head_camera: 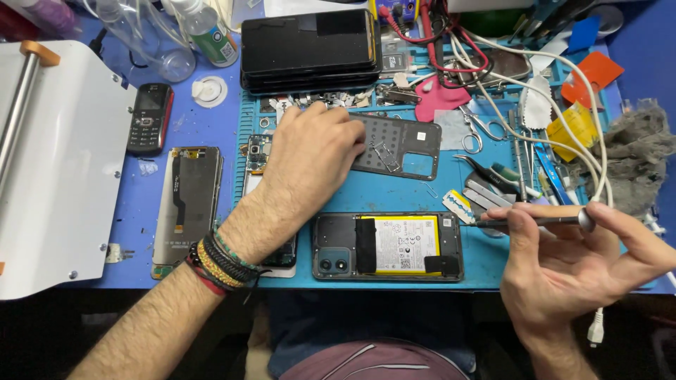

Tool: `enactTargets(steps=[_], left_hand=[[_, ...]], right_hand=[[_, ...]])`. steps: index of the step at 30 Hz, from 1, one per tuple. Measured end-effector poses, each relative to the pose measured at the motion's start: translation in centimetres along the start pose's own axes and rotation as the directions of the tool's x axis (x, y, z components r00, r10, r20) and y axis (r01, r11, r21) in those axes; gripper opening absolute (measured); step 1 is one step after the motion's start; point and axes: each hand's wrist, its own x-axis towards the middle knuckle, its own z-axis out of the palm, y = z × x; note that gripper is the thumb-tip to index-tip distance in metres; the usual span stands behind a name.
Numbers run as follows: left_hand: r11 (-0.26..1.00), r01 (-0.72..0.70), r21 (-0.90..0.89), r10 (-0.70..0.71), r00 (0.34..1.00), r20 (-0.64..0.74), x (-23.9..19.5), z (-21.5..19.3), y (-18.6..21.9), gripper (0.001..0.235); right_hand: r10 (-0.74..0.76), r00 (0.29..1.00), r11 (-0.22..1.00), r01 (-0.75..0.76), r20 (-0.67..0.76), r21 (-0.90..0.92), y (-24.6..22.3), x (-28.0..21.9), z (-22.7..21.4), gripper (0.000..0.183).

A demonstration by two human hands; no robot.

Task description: The recorder is using a screwdriver to disassemble and repair the internal components of a smartphone on a cluttered workbench.

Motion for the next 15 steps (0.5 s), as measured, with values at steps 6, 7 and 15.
enactTargets(steps=[6, 7, 15], left_hand=[[0.964, -0.163, 0.213, 0.166, 0.986, 0.004, 0.11, -0.13, 0.75, 0.005], [0.961, -0.161, 0.225, 0.167, 0.986, -0.008, 0.15, -0.1, 0.75, 0.005], [0.943, -0.236, 0.234, 0.261, 0.962, -0.08, 0.35, -0.45, 0.78, 0.005]], right_hand=[[0.076, 0.996, 0.995, -0.073, -0.048, 0.06, 0.16, -0.23, 0.32, 0.058], [0.062, 0.997, 0.996, -0.058, -0.055, 0.066, 0.38, -0.26, 0.42, 0.058], [0.073, 0.994, 0.997, -0.07, -0.08, 0.04, 0.91, -0.48, 0.53, 0.058]])
